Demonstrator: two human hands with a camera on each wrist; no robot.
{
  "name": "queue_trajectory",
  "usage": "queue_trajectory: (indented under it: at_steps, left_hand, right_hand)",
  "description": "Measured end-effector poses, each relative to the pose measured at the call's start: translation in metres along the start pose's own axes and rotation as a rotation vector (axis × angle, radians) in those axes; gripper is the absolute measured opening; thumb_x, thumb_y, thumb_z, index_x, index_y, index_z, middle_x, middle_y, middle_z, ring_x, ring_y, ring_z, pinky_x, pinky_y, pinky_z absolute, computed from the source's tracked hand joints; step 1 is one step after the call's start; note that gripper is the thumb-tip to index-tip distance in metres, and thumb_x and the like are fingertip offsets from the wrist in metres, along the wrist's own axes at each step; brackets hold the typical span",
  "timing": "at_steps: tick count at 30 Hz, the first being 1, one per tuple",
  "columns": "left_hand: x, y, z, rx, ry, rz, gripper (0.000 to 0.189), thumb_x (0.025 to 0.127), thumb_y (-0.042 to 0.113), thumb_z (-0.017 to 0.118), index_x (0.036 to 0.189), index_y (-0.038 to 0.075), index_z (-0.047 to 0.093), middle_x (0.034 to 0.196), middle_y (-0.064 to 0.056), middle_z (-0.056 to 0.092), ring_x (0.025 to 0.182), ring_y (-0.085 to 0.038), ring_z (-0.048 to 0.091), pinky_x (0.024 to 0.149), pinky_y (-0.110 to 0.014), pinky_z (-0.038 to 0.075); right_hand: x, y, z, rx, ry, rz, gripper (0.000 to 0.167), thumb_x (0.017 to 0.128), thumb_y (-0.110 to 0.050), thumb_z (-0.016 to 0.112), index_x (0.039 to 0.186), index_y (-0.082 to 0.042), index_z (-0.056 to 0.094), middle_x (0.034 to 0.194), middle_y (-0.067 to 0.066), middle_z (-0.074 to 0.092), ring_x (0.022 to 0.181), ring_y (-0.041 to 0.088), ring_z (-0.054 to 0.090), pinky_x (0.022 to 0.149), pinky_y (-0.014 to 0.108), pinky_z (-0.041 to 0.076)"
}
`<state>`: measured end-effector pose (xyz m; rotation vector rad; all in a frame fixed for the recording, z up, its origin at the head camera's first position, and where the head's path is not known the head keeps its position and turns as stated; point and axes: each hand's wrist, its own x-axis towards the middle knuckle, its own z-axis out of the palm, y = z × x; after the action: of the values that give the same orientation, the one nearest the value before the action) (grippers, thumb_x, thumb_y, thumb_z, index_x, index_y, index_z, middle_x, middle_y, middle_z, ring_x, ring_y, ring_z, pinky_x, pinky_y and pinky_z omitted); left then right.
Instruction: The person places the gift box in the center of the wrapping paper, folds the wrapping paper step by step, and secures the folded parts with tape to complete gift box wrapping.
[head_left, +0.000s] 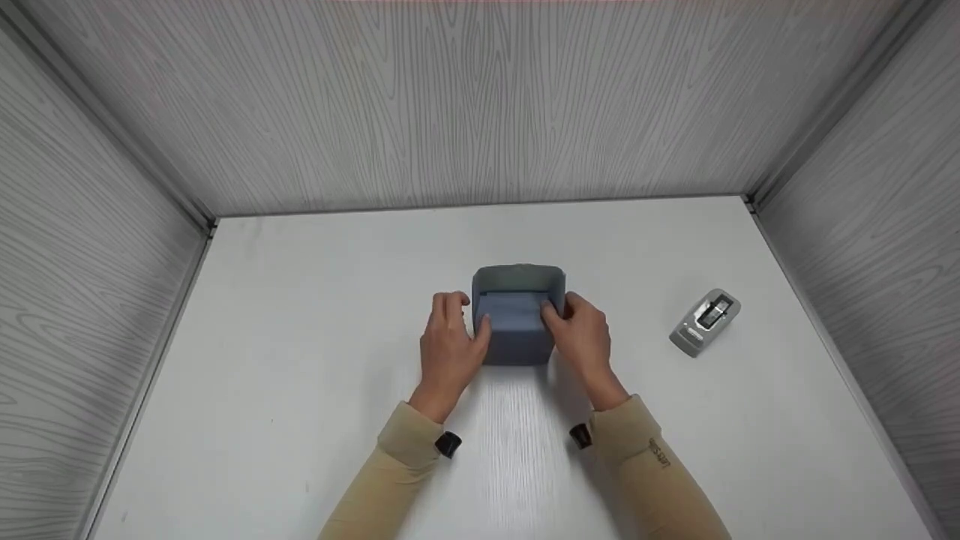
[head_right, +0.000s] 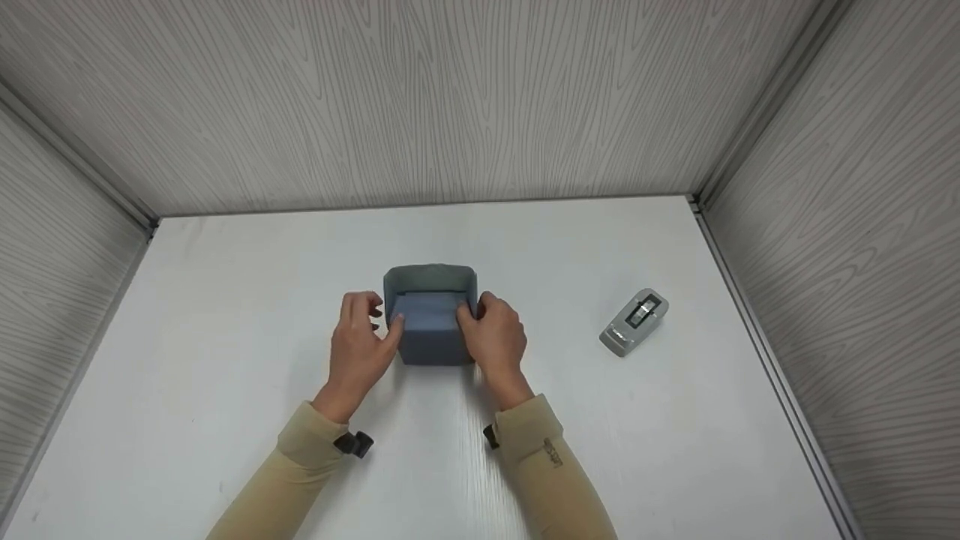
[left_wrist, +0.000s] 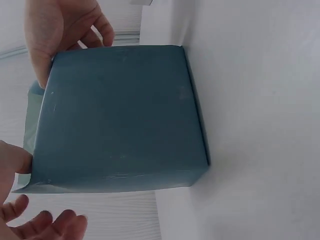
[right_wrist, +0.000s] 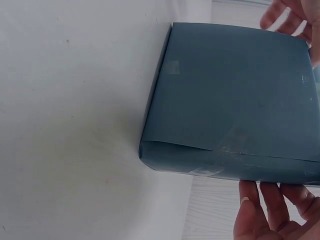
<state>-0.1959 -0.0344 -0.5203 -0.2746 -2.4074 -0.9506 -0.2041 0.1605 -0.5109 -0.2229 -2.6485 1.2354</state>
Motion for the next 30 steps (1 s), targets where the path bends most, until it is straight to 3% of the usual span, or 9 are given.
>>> queue_trajectory:
  at_steps: [3,6,9,14,18,24,30]
  left_hand:
    - [-0.008,0.003,-0.001,0.024,0.011,0.072,0.038,0.089,0.02,0.071,0.119,0.003,0.056,0.116,-0.016,0.047,0.087,-0.026,0.061,0.065,-0.039,0.053]
    - [-0.014,0.006,-0.001,0.067,-0.033,0.127,0.041,0.093,0.024,0.069,0.128,0.006,0.059,0.127,-0.022,0.046,0.094,-0.029,0.064,0.07,-0.042,0.054]
    - [-0.018,0.008,0.0,0.11,-0.123,0.129,0.038,0.098,0.029,0.063,0.132,0.012,0.062,0.131,-0.027,0.049,0.091,-0.031,0.067,0.072,-0.045,0.054]
    - [-0.016,0.012,0.006,0.173,-0.21,0.085,0.037,0.101,0.031,0.055,0.134,0.015,0.062,0.115,-0.026,0.059,0.082,-0.033,0.067,0.07,-0.045,0.055]
    - [-0.014,0.014,0.01,0.194,-0.202,0.08,0.038,0.102,0.032,0.054,0.133,0.013,0.063,0.104,-0.026,0.061,0.075,-0.032,0.066,0.064,-0.043,0.055]
    - [-0.014,0.016,0.011,0.188,-0.168,0.072,0.036,0.1,0.03,0.057,0.13,0.011,0.065,0.099,-0.025,0.062,0.072,-0.032,0.065,0.061,-0.043,0.055]
    - [-0.013,0.016,0.01,0.19,-0.158,0.071,0.035,0.099,0.029,0.059,0.127,0.01,0.067,0.093,-0.021,0.063,0.066,-0.029,0.064,0.057,-0.041,0.054]
  right_hand:
    - [0.001,0.0,0.0,-0.008,-0.008,0.005,0.029,0.095,-0.035,0.062,0.078,-0.011,0.06,0.072,0.003,0.059,0.063,0.02,0.052,0.057,0.034,0.04]
    - [0.001,0.0,0.0,-0.015,-0.005,0.001,0.03,0.095,-0.035,0.062,0.078,-0.011,0.06,0.072,0.003,0.059,0.063,0.02,0.051,0.057,0.034,0.039]
    - [0.001,0.0,0.0,-0.018,0.003,-0.007,0.03,0.095,-0.034,0.063,0.077,-0.011,0.059,0.07,0.003,0.058,0.062,0.02,0.051,0.056,0.034,0.038]
    - [0.0,0.002,0.001,-0.037,0.026,-0.05,0.031,0.094,-0.032,0.063,0.072,-0.011,0.057,0.064,0.002,0.055,0.057,0.018,0.05,0.053,0.034,0.038]
    - [0.0,0.004,0.002,-0.062,0.072,-0.12,0.03,0.093,-0.03,0.064,0.071,-0.011,0.056,0.062,0.002,0.054,0.055,0.018,0.05,0.052,0.034,0.039]
    - [-0.003,0.008,0.003,-0.05,0.138,-0.231,0.023,0.093,-0.028,0.067,0.086,-0.007,0.059,0.075,0.005,0.058,0.068,0.019,0.058,0.061,0.034,0.048]
    - [-0.009,0.015,0.0,0.023,0.11,-0.283,0.017,0.093,-0.017,0.065,0.082,-0.007,0.057,0.078,0.005,0.06,0.076,0.019,0.064,0.064,0.033,0.055]
